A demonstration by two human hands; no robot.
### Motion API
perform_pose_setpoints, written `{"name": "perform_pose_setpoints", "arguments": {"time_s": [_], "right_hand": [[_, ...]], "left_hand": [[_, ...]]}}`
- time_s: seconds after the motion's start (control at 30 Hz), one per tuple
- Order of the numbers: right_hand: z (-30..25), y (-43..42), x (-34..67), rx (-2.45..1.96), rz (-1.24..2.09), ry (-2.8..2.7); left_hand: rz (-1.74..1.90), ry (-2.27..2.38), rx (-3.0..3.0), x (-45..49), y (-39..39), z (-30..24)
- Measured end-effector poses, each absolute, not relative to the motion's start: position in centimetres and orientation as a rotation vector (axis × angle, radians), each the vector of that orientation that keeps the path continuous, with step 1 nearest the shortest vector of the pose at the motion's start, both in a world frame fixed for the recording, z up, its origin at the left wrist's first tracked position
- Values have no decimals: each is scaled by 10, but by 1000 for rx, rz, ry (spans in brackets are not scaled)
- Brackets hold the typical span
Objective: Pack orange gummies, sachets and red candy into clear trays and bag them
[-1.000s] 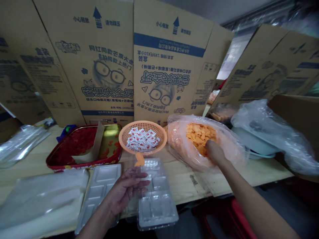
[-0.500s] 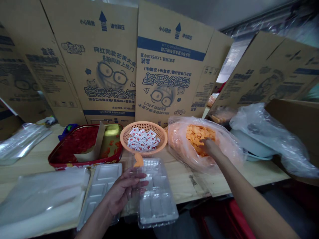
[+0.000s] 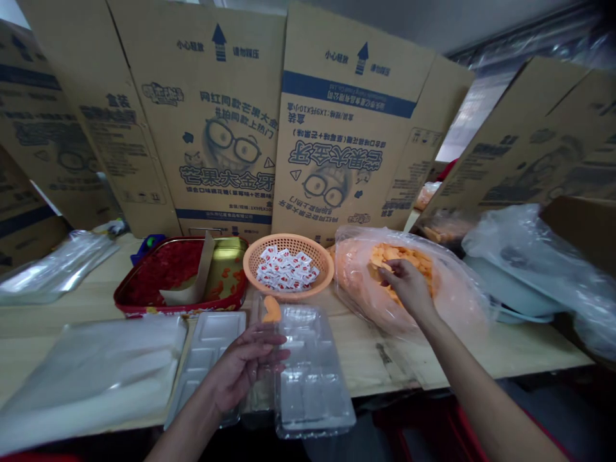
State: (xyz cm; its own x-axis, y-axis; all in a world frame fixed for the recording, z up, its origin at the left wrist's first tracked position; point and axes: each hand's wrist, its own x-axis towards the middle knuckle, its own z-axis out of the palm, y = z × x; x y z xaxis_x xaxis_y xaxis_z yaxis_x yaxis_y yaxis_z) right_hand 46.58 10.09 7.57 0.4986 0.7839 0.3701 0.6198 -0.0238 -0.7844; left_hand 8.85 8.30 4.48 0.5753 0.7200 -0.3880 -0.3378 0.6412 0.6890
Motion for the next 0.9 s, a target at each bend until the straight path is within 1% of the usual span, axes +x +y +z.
{"name": "perform_pose_setpoints", "arguments": {"time_s": [0.07,0.2,0.23,0.33,0.4,0.53,0.63,0.77,0.9], "right_hand": [[77,105,450,-1670,169,-1258],[77,112,454,-1919,-179,-1160],[78,113,461,-1920,-206,-1076],[86,113,477,-1694,-23,-816],[94,112,470,-1508,128,-786],[98,105,406,-1325,343,-1117],[89,99,346,-1207,395,-1577],[73,96,299,-1014,307,-2111],[71,100,285,-1025,217,-2355]], "left_hand": [[662,702,600,88,82,44],[672,694,598,84,81,41],[675,694,598,84,81,41],[687,695,593,83,81,41],[693,688,582,83,82,42],[683,652,563,86,80,43],[690,626,553,84,78,44],[716,588,578,72,75,45],[745,619,561,57,75,42]]}}
